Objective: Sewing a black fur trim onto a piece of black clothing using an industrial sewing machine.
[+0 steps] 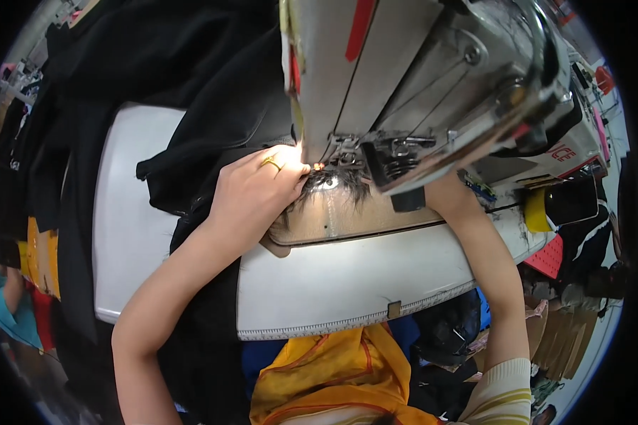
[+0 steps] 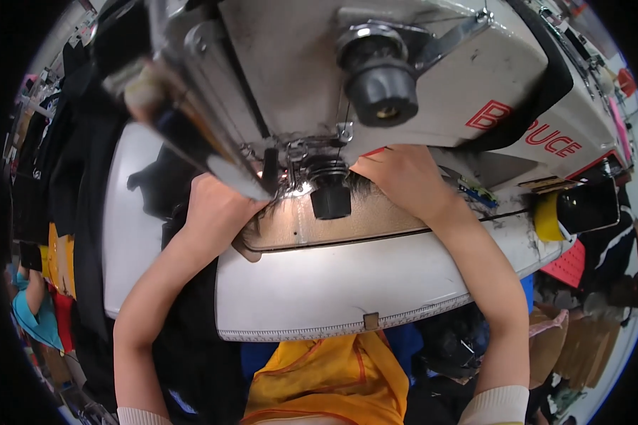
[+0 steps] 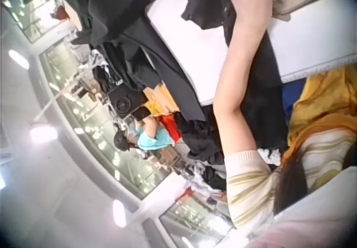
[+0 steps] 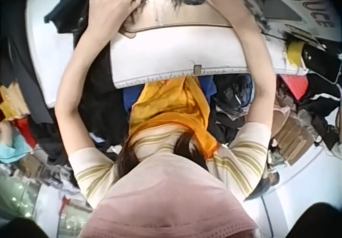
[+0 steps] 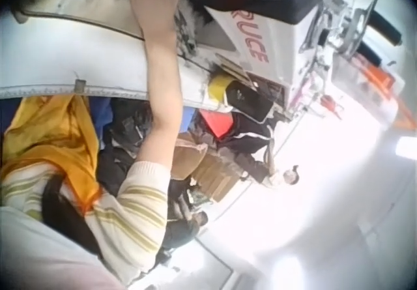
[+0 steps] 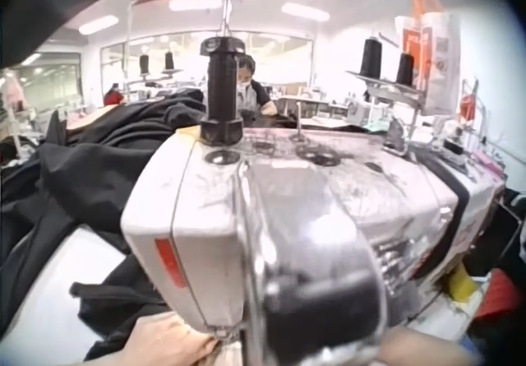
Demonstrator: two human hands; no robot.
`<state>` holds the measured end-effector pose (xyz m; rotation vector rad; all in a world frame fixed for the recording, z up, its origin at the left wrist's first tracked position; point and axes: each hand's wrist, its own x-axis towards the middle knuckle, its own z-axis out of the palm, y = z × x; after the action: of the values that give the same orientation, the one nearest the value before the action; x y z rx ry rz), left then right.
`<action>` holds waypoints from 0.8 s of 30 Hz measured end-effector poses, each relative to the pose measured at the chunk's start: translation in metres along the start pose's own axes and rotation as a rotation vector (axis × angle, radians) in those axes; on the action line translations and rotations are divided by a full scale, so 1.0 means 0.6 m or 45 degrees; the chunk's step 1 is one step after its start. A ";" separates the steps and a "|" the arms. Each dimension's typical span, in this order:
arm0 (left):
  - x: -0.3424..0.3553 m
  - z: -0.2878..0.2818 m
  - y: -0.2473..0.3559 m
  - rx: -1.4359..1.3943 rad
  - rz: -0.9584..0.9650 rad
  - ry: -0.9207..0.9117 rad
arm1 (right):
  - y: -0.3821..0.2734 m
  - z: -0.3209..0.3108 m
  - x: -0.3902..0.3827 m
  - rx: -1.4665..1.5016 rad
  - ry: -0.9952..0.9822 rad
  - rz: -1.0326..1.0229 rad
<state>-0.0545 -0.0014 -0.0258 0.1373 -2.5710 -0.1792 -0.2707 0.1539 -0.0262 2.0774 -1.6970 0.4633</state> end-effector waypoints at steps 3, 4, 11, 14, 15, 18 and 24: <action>0.010 0.004 -0.010 0.068 0.081 0.013 | 0.002 -0.016 -0.001 -0.158 -0.087 -0.026; 0.013 0.004 -0.012 0.061 0.086 0.021 | -0.009 -0.023 0.004 -0.286 -0.113 0.023; 0.006 -0.001 -0.027 -0.022 0.130 0.010 | -0.012 -0.015 0.000 -0.180 -0.019 0.044; 0.002 0.000 -0.032 0.056 0.136 -0.023 | -0.013 -0.012 0.007 -0.132 0.075 -0.023; 0.001 -0.002 -0.033 0.069 0.128 -0.047 | -0.014 -0.008 0.005 -0.143 0.020 -0.018; 0.006 -0.002 -0.026 0.029 0.154 0.026 | -0.016 -0.008 0.001 -0.120 0.047 -0.006; 0.006 -0.013 -0.027 0.118 0.265 -0.003 | -0.007 -0.011 0.013 0.091 0.059 -0.041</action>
<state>-0.0520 -0.0186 -0.0198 -0.0962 -2.5758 0.0176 -0.2652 0.1515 -0.0168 2.1240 -1.6411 0.5652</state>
